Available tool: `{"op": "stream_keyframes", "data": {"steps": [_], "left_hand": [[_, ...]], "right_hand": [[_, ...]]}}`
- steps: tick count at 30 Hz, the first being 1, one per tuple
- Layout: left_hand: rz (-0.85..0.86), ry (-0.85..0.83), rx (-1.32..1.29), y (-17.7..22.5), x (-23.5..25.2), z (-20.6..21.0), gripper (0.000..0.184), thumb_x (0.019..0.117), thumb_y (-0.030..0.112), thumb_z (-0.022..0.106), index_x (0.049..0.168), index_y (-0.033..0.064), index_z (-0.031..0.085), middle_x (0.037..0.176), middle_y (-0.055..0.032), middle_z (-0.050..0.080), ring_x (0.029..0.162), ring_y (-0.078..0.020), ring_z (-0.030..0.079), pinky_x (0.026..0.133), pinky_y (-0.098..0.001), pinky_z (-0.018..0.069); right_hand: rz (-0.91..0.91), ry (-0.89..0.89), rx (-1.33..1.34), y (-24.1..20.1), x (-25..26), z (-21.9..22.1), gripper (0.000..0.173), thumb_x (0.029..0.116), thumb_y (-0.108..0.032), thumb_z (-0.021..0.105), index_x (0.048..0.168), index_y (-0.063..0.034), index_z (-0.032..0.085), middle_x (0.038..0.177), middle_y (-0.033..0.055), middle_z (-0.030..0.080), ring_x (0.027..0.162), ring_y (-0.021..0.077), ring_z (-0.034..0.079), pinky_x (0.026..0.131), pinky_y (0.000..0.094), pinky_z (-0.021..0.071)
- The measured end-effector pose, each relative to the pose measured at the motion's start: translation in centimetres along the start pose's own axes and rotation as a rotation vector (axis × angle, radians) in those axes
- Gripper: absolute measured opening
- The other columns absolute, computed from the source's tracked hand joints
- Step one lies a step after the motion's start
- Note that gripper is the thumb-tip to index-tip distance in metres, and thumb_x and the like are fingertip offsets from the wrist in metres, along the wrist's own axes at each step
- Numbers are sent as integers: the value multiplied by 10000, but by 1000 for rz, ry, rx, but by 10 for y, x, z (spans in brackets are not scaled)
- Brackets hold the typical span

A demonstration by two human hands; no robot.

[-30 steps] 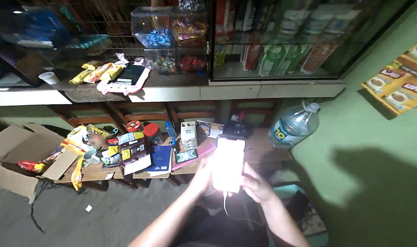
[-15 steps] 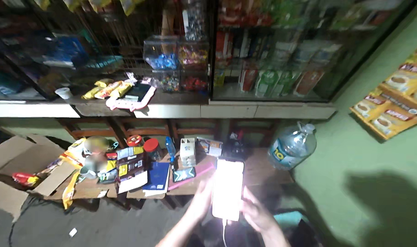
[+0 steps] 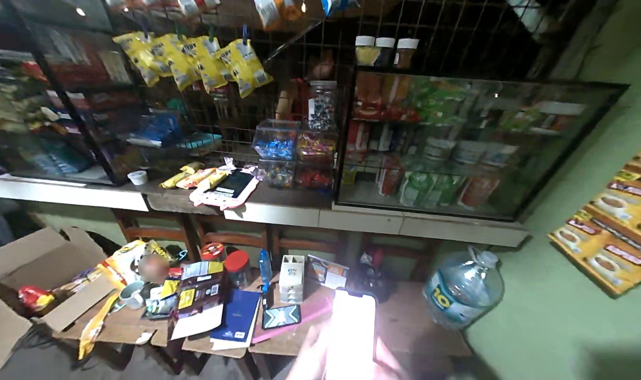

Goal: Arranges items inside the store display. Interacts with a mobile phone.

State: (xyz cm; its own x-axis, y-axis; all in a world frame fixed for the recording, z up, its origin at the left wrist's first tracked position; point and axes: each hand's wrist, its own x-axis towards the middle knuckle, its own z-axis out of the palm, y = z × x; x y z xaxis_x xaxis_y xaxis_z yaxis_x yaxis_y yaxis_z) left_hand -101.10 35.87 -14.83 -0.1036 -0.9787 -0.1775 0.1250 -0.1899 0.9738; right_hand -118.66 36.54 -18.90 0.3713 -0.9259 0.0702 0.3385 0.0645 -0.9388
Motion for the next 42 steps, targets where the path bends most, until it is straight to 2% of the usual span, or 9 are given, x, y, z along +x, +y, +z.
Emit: {"op": "stream_keyframes", "data": {"steps": [12,15,17,19,22,27,34,39,42], "left_hand": [[88,-52,4,5,10,12,388,1076,128,264,1051,13,634,834,73,659,782,44,628,775,-199,547],[9,-5,13,8,10,13,455,1117,216,234,1305,-86,517,1105,-92,629,989,-48,616,912,-266,518],[-6,4,25,9,11,13,507,1124,270,231,1357,-101,486,1188,-144,623,1055,-83,618,957,-292,510],[66,3,46,12,12,14,448,1120,227,243,1201,-64,575,994,-37,657,924,-6,633,870,-233,534],[157,-4,39,15,13,16,418,1106,163,242,986,26,617,780,79,643,753,46,633,740,-189,552],[201,-15,3,13,12,17,438,1096,135,238,903,85,628,736,110,657,724,53,646,719,-173,560],[310,-64,49,2,12,16,451,1070,108,272,777,139,613,651,145,625,630,71,617,640,-151,539],[401,-85,186,-5,13,6,427,1082,141,312,834,42,645,673,114,624,645,73,617,648,-158,542],[370,-48,160,-1,14,4,417,1078,130,304,822,71,629,669,125,618,641,74,613,643,-150,536]], "right_hand": [[22,92,-44,-15,-1,-1,520,851,-85,555,1331,-22,367,1001,-101,693,843,6,691,762,262,606],[18,90,-38,-16,1,-3,735,830,-267,681,1393,17,305,1091,-77,667,935,2,676,842,263,590],[48,119,-57,-17,3,-4,952,767,-473,764,1420,44,303,1115,-41,678,948,34,687,833,288,601],[58,159,-73,-22,7,-2,978,754,-542,767,1410,45,341,1118,-42,684,964,24,682,840,269,592],[84,232,-80,-34,9,5,690,885,-368,621,1374,64,397,1121,-21,645,1000,-4,638,886,234,551],[117,245,-80,-40,13,4,568,945,-388,499,1309,46,457,1078,6,655,969,29,653,859,260,562],[184,274,-33,-54,23,9,606,1054,-436,203,1436,-6,394,1210,57,641,1078,87,647,909,311,557],[235,331,20,-55,30,16,555,1086,-419,172,1371,-32,449,1107,59,666,984,109,676,829,314,581],[216,292,15,-46,28,11,414,1083,-251,226,1324,-10,459,1081,49,657,969,93,667,837,295,572]]}}
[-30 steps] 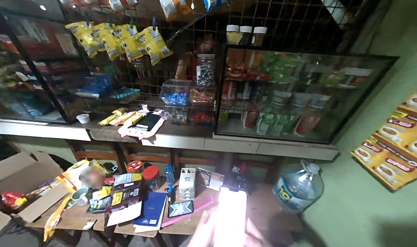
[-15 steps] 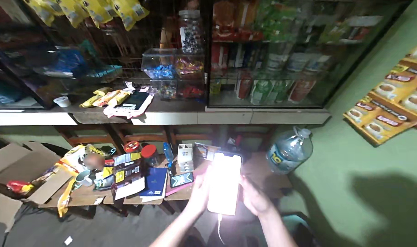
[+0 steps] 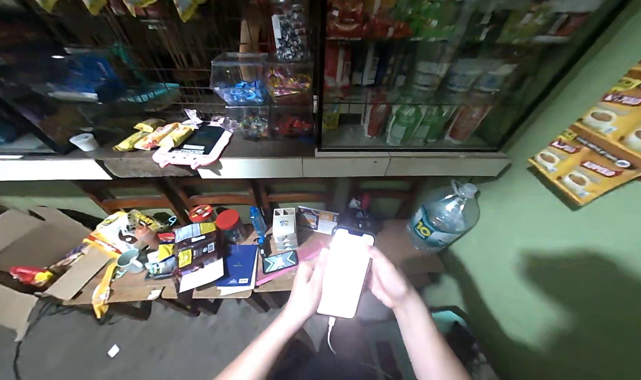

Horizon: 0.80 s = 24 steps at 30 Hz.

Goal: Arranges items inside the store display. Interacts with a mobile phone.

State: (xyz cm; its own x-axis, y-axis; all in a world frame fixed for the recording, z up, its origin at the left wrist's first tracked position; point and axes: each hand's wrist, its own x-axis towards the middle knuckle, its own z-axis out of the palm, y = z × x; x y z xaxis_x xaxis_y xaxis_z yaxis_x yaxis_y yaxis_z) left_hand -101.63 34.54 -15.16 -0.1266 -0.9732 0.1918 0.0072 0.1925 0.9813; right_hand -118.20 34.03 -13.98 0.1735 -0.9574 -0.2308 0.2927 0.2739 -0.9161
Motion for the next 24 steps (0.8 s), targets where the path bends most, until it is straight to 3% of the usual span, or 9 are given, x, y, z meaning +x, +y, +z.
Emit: {"op": "stream_keyframes", "data": {"steps": [3,5,8,12,16,19,21,24], "left_hand": [[21,38,-58,1,7,-1,427,1075,105,290,811,88,625,673,134,628,653,72,622,652,-148,542],[6,65,-113,3,10,0,422,1075,98,277,843,91,630,700,138,648,682,73,635,681,-152,552],[-10,87,-189,6,14,1,435,1071,72,252,860,97,632,717,139,673,701,68,653,696,-158,567],[-20,93,-226,6,16,1,455,1057,52,244,813,132,619,693,143,667,673,65,649,669,-153,563],[-16,91,-245,2,18,0,469,1063,70,242,806,141,628,692,146,672,673,63,650,668,-158,564],[-49,102,-251,3,18,1,471,1084,100,236,841,121,639,710,126,683,692,46,664,686,-174,574],[-60,92,-258,4,18,1,478,1097,115,231,877,101,655,735,103,711,710,26,689,700,-196,597],[-59,83,-255,4,19,1,487,1100,124,231,877,99,663,735,89,716,709,16,693,701,-207,602]], "right_hand": [[-57,-74,-32,3,-2,-2,256,969,-28,351,1131,-43,548,929,-39,689,855,29,676,796,249,579],[-111,-169,-70,5,-2,-5,271,896,19,470,1151,-41,538,931,-68,703,850,14,685,799,244,587],[-187,-287,-60,13,1,-10,492,794,-50,621,1257,-58,453,1004,-106,708,895,-1,693,790,235,591],[-193,-358,79,25,2,-14,661,782,-178,725,1339,-80,384,1076,-97,708,940,42,705,794,283,608],[-185,-430,147,32,4,-15,701,804,-336,781,1341,-122,385,1045,-74,729,824,106,734,629,318,625],[-170,-447,136,33,5,-14,669,848,-361,746,1346,-123,368,1033,-54,732,752,111,725,565,290,604],[-122,-425,138,32,5,-14,690,847,-326,727,1361,-126,312,1053,-44,725,752,125,728,552,291,606],[-107,-402,153,30,6,-13,712,833,-359,755,1346,-126,318,1044,-32,729,741,133,731,544,292,605]]}}
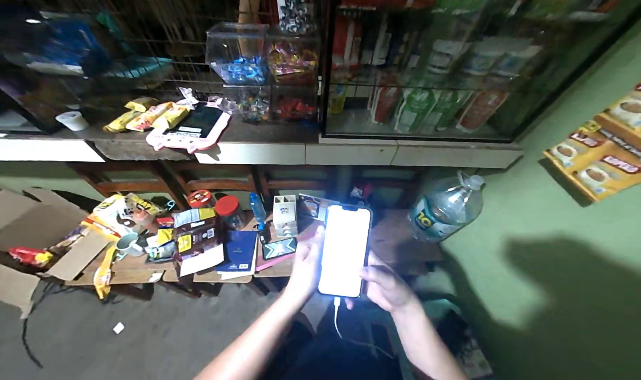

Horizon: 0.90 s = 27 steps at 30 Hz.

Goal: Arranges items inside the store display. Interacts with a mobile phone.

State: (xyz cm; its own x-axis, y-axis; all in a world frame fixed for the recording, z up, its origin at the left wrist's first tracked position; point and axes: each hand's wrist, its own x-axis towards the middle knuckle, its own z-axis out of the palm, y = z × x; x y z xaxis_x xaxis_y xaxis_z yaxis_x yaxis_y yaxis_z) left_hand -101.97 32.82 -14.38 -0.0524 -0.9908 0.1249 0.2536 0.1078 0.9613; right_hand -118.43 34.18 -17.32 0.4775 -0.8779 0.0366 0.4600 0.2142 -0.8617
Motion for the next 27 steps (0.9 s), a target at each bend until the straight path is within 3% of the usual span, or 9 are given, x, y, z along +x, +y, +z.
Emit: {"op": "stream_keyframes", "data": {"steps": [4,14,27], "left_hand": [[-6,19,51,2,1,2,483,1088,102,242,817,103,642,683,100,687,655,26,670,651,-190,583],[21,-49,28,-4,0,-1,495,1106,154,220,930,81,677,769,78,731,735,-3,705,719,-220,608],[-30,-24,65,-4,-5,-1,489,1078,139,225,841,114,652,719,96,699,699,12,682,694,-209,591]], "right_hand": [[8,41,-5,-1,0,2,667,836,-309,724,1328,-111,320,1011,-38,728,719,127,726,536,293,604],[-5,33,-38,-1,0,2,532,864,-173,625,1320,-109,360,993,-16,739,689,121,719,518,273,591],[-9,81,-82,5,-7,7,557,852,-118,588,1342,-83,325,1004,-28,721,697,99,712,518,255,584]]}}
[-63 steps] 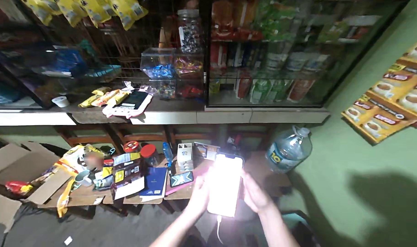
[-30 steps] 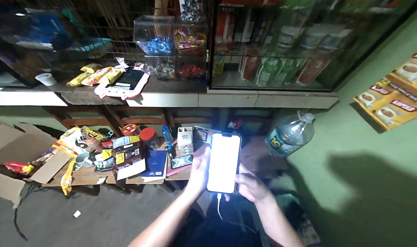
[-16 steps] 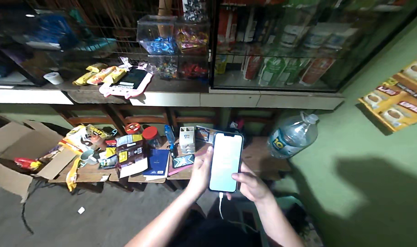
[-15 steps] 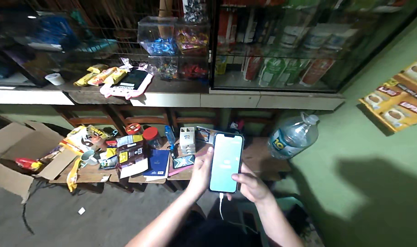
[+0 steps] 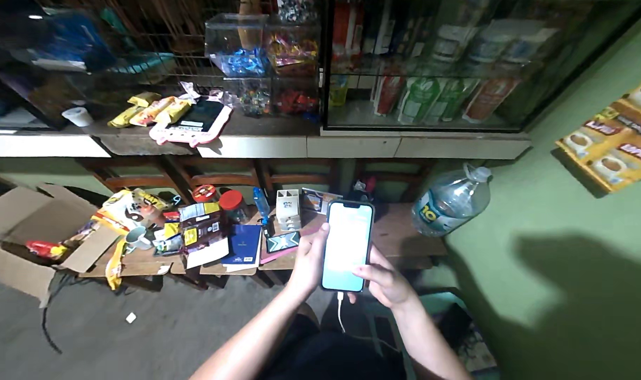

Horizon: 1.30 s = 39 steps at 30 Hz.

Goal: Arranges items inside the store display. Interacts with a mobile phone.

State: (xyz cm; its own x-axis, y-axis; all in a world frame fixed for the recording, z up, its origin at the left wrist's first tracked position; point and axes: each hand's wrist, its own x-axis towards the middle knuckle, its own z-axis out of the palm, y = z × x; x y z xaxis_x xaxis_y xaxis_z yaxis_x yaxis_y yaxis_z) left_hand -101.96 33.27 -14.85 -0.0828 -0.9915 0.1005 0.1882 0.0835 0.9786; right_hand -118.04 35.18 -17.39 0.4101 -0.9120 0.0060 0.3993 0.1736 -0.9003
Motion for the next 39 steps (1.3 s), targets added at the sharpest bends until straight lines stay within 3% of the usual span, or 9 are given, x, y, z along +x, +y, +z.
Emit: {"op": "stream_keyframes", "data": {"steps": [4,12,17,26,32,35,39], "left_hand": [[22,-11,71,0,2,-2,378,1034,109,390,735,142,620,656,123,621,634,34,618,634,-185,541],[54,-10,63,3,-1,-3,405,1040,105,280,859,90,642,734,122,653,728,45,650,724,-194,566],[66,-17,64,-1,0,-6,379,1020,89,335,773,137,618,683,125,632,664,38,633,661,-187,552],[58,-12,34,-1,0,-2,408,1034,95,327,772,143,636,684,124,655,664,32,647,658,-190,563],[19,-12,48,-1,0,3,359,1018,57,418,733,143,618,639,119,629,603,33,618,608,-181,540],[36,-14,47,-2,-1,4,379,1025,74,362,753,145,616,654,131,627,629,43,623,632,-178,545],[1,-10,13,-2,-3,4,457,1051,127,219,880,94,641,732,102,676,719,23,667,716,-208,580]], "right_hand": [[-2,76,-79,-3,1,10,579,823,-57,612,1333,-49,338,964,-26,709,654,75,695,491,234,573],[16,281,-223,-7,6,27,641,834,19,653,1395,-3,343,974,13,684,582,41,646,429,191,525],[-15,216,-211,-4,5,24,658,807,-19,674,1374,-13,340,973,-10,689,593,40,658,434,197,537],[-46,143,-196,-5,1,16,691,802,-49,678,1386,-12,310,997,-15,689,615,48,665,453,202,547],[-57,140,-190,-6,-3,14,649,814,-14,654,1368,-12,316,982,-20,685,607,37,659,456,191,544],[-45,148,-198,-7,-5,13,658,816,-29,649,1377,0,307,974,-22,682,594,34,650,452,191,540],[-41,141,-200,-8,-6,11,646,827,-67,645,1375,-16,307,992,-33,686,636,30,670,464,194,550]]}}
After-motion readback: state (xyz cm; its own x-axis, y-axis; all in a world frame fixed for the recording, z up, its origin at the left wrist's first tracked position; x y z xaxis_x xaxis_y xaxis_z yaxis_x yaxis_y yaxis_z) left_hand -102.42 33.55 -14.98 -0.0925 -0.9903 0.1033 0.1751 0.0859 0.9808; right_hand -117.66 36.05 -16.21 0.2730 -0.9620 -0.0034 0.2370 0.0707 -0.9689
